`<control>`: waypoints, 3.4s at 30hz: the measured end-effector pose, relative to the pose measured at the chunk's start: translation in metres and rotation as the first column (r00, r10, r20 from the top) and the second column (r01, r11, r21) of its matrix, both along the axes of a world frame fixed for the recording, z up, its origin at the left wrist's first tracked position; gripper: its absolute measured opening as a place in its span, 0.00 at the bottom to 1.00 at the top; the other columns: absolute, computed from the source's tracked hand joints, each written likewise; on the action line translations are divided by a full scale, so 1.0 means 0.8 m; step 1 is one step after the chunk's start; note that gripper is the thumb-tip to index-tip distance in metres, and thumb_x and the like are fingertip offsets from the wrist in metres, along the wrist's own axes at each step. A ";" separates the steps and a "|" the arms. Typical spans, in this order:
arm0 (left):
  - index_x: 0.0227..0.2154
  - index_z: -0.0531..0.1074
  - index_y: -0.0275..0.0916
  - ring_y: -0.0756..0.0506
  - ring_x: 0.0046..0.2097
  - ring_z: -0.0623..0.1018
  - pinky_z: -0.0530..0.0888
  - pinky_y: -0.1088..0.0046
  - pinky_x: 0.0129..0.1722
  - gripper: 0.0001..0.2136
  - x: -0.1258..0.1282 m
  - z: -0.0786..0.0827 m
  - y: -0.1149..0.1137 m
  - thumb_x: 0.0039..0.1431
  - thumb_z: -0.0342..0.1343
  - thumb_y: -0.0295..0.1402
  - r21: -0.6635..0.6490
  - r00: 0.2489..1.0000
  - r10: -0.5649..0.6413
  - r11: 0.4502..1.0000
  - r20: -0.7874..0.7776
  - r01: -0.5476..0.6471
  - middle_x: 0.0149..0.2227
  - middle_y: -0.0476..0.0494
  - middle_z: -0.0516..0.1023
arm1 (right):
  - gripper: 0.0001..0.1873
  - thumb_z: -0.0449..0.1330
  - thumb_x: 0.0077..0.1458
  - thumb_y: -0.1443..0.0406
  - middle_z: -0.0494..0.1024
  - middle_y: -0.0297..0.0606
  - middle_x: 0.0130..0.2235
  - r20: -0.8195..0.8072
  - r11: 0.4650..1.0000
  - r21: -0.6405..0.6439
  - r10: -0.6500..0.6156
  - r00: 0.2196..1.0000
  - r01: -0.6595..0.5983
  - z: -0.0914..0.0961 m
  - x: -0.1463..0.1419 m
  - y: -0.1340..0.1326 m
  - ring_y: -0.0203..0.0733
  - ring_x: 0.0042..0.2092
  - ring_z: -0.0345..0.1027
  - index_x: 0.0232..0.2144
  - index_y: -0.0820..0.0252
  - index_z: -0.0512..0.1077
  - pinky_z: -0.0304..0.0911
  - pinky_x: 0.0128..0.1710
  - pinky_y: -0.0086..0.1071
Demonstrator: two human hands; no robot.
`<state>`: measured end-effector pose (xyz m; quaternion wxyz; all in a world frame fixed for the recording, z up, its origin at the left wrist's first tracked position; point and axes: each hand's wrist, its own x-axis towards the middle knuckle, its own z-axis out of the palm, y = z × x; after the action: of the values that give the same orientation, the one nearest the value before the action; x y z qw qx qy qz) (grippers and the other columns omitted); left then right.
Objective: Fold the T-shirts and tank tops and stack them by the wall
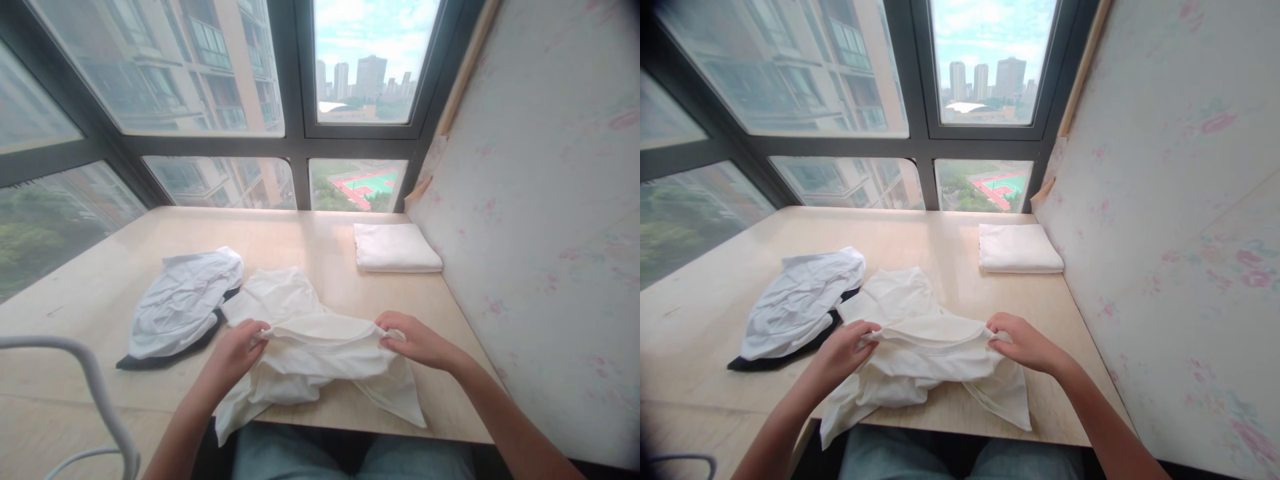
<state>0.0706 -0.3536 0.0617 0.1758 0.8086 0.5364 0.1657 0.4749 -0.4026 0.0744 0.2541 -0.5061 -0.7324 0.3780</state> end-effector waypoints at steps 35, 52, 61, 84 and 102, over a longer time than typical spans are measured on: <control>0.40 0.73 0.38 0.40 0.42 0.78 0.70 0.65 0.41 0.14 0.023 -0.024 -0.005 0.66 0.42 0.33 0.106 0.904 0.189 0.981 -0.383 -0.160 0.39 0.40 0.78 | 0.04 0.57 0.57 0.63 0.77 0.32 0.29 0.115 0.988 -0.053 -0.139 0.984 0.146 -0.049 -0.020 -0.030 0.41 0.32 0.71 0.31 0.57 0.70 0.56 0.32 0.30; 0.35 0.75 0.39 0.43 0.40 0.81 0.77 0.70 0.42 0.17 -0.020 0.043 0.017 0.52 0.63 0.48 -0.079 0.796 0.254 0.964 0.550 -0.253 0.35 0.43 0.80 | 0.10 0.56 0.53 0.66 0.81 0.32 0.36 0.132 0.955 0.073 -0.296 0.946 0.289 0.037 -0.001 -0.003 0.42 0.38 0.74 0.35 0.54 0.77 0.60 0.37 0.31; 0.40 0.75 0.41 0.45 0.31 0.80 0.73 0.75 0.27 0.18 -0.024 0.025 0.010 0.55 0.58 0.49 -0.113 0.840 0.401 0.915 0.365 -0.388 0.31 0.46 0.81 | 0.09 0.61 0.51 0.60 0.69 0.28 0.23 0.237 0.950 0.007 -0.305 0.923 0.312 0.028 0.008 -0.006 0.36 0.28 0.62 0.23 0.58 0.70 0.49 0.28 0.29; 0.38 0.73 0.41 0.46 0.35 0.76 0.71 0.73 0.36 0.16 -0.009 0.018 0.018 0.63 0.49 0.48 0.028 0.899 0.293 0.947 0.327 -0.319 0.32 0.49 0.77 | 0.12 0.61 0.55 0.55 0.77 0.34 0.26 0.288 0.960 -0.010 -0.264 0.921 0.278 0.008 0.042 0.004 0.41 0.29 0.69 0.26 0.56 0.73 0.55 0.29 0.31; 0.41 0.76 0.39 0.44 0.42 0.76 0.72 0.67 0.45 0.15 0.026 0.079 0.017 0.65 0.51 0.44 0.337 0.710 0.375 0.686 0.596 -0.646 0.39 0.44 0.78 | 0.12 0.54 0.64 0.59 0.81 0.40 0.36 -0.073 0.410 0.784 -0.684 0.726 0.465 0.062 0.048 0.003 0.43 0.36 0.76 0.39 0.57 0.75 0.67 0.37 0.32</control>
<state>0.0914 -0.3403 0.1252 0.0211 0.5663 0.6188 0.5440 0.5130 -0.3999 0.1239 0.4578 -0.6166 -0.6235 -0.1469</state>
